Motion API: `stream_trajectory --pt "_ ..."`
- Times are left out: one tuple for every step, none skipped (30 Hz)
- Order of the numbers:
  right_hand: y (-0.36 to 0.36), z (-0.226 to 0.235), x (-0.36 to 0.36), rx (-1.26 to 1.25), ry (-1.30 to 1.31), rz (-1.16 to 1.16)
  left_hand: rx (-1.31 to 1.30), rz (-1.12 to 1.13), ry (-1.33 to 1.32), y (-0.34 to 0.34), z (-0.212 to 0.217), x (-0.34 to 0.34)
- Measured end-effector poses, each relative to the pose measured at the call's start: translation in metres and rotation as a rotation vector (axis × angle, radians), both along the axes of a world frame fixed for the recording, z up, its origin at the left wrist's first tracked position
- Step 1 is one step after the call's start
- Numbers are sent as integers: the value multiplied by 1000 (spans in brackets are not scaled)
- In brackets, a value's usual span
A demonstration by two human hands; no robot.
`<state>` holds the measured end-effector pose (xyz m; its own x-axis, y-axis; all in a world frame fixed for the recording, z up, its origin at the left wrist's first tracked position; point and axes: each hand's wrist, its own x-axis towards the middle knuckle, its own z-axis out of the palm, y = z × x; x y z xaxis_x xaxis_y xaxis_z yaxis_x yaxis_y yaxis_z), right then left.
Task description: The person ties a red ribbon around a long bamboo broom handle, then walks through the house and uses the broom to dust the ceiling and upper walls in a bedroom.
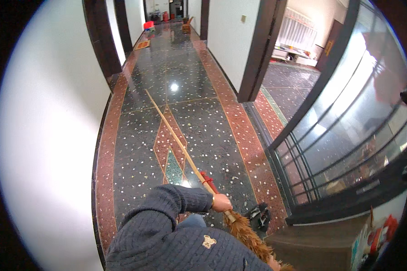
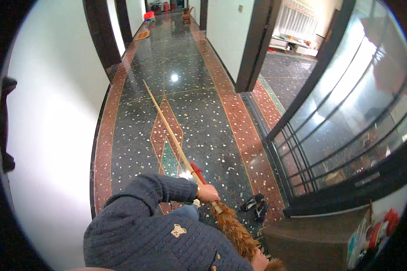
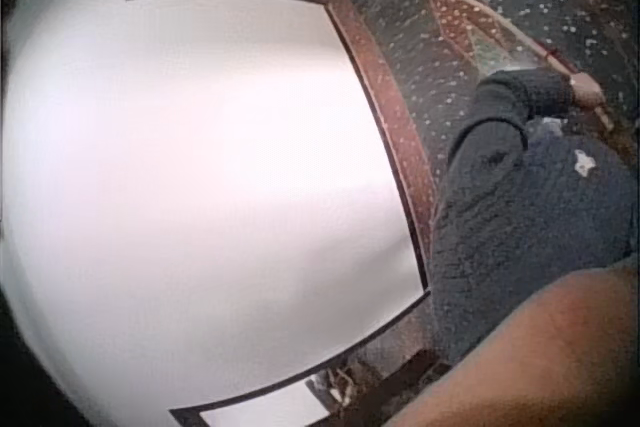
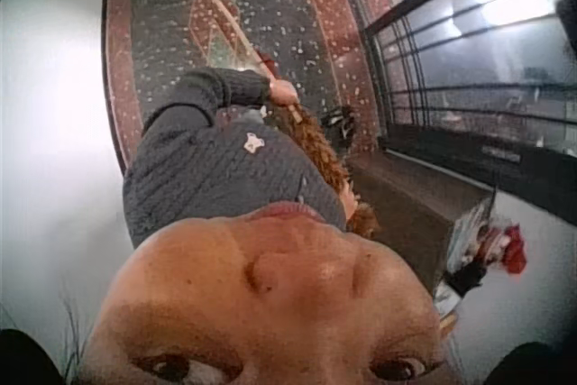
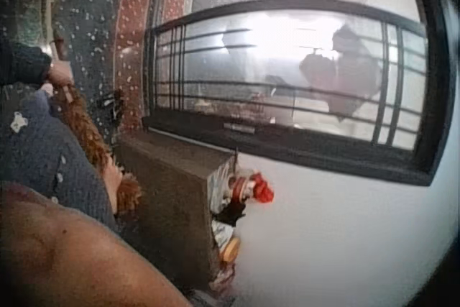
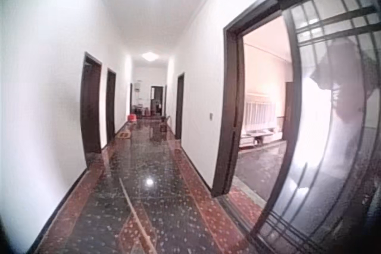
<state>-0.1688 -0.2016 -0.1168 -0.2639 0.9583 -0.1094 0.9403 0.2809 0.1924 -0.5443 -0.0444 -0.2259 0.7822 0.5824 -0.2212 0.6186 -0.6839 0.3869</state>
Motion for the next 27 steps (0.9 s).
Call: stream_trajectory --pt "14 2 -9 41 -36 46 8 11 -36 17 3 -13" --pt "28 4 -17 89 -66 93 8 39 -80 31 6 -26" --pt "41 8 -24 140 -97 141 15 59 -124 42 9 -37" --pt "58 12 -31 203 -136 191 63 45 -76 56 13 -47" --pt "75 17 -38 233 -164 199 61 70 -113 67 17 -55" --pt "91 22 -48 227 -205 169 53 89 -135 78 22 -65" --pt "115 26 -59 11 -213 -184 38 109 -149 89 28 -72" --pt "139 30 -71 -183 -296 -531 74 83 -142 99 35 -75" --pt "147 42 -75 81 -252 -366 93 145 -182 110 43 -80" --pt "150 52 -80 337 -208 -216 102 191 -218 124 51 -84" --pt "154 65 -80 312 -57 -241 110 220 -253 142 62 -87" --pt "166 70 -84 449 31 -205 176 235 -324 161 72 -94" --pt "177 77 -81 654 50 -124 185 269 -387 182 84 -102" --pt "191 79 -81 731 125 -76 274 316 -407 204 96 -112" --pt "209 79 -79 817 195 -33 307 376 -335 229 109 -119" --pt "229 75 -80 874 257 2 325 466 -341 253 123 -130" --pt "253 68 -85 878 294 8 417 477 -362 279 137 -141" --pt "278 61 -91 856 327 3 498 486 -421 304 151 -154" --pt "306 55 -97 846 355 10 502 531 -406 330 166 -166" --pt "334 50 -103 798 424 19 469 559 -453 356 180 -178" --pt "361 47 -111 758 487 38 481 585 -473 380 194 -193" --pt "389 46 -118 712 547 44 586 614 -475 405 208 -206" --pt "418 49 -124 696 568 51 607 635 -575 429 221 -217" --pt "448 53 -130 675 584 44 512 735 -585 454 236 -230" --pt "479 56 -137 647 605 28 595 738 -610 476 245 -243" --pt "509 61 -145 643 663 -11 630 775 -525 501 254 -257" --pt "539 64 -151 626 706 17 623 846 -474 526 258 -269"
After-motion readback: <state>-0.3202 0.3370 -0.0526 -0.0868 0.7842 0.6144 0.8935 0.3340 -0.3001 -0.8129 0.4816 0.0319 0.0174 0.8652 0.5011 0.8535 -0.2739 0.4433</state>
